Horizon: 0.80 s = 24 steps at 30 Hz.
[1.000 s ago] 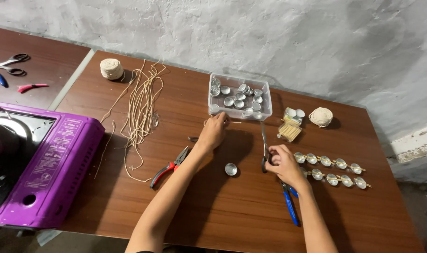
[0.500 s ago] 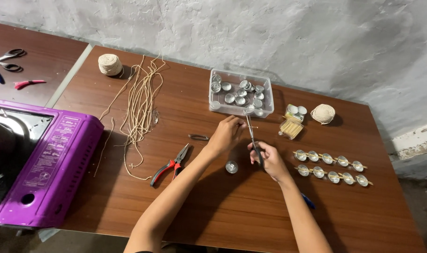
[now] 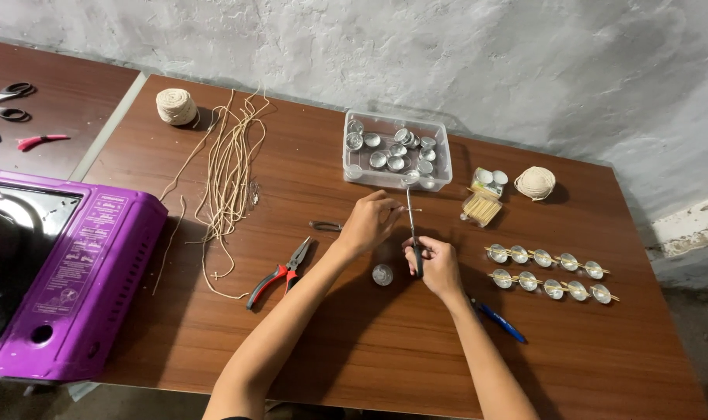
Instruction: Preparing candle wicks by threading them through metal tabs and crimping them with pliers.
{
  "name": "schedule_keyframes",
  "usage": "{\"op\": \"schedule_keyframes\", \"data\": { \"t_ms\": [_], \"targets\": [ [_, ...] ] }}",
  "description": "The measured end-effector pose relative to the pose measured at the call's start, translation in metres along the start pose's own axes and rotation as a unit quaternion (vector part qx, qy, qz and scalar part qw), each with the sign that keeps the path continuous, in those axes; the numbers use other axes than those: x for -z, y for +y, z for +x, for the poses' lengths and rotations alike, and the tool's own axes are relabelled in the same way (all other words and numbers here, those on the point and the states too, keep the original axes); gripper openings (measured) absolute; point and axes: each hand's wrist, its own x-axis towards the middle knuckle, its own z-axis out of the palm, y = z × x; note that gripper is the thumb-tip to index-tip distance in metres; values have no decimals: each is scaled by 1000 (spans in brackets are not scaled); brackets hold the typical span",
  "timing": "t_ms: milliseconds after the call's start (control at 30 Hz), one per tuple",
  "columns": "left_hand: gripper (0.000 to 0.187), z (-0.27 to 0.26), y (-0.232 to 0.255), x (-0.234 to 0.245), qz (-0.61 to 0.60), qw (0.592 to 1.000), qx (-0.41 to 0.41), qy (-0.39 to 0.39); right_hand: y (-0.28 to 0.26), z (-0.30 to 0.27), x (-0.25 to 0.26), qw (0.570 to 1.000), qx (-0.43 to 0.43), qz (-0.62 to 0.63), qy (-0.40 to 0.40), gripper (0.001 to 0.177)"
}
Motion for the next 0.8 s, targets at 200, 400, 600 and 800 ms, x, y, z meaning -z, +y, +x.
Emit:
{"op": "schedule_keyframes", "data": {
  "t_ms": [200,400,600,800],
  "targets": [
    [13,0,-2,1,21,1000,1,-11,-1,-3,-7,999,15,-29,30,19],
    [13,-2,-9,-3,11,1000,2,-21,4,-7,-14,997,45,-45,52,21],
    [13,-2,-18,-7,11,1000,2,-16,1,-8,-16,996,53,-45,57,18],
    [14,-2,-17,-8,11,1000,-2,-16,6,-7,-17,997,46,-29,60,19]
  ]
}}
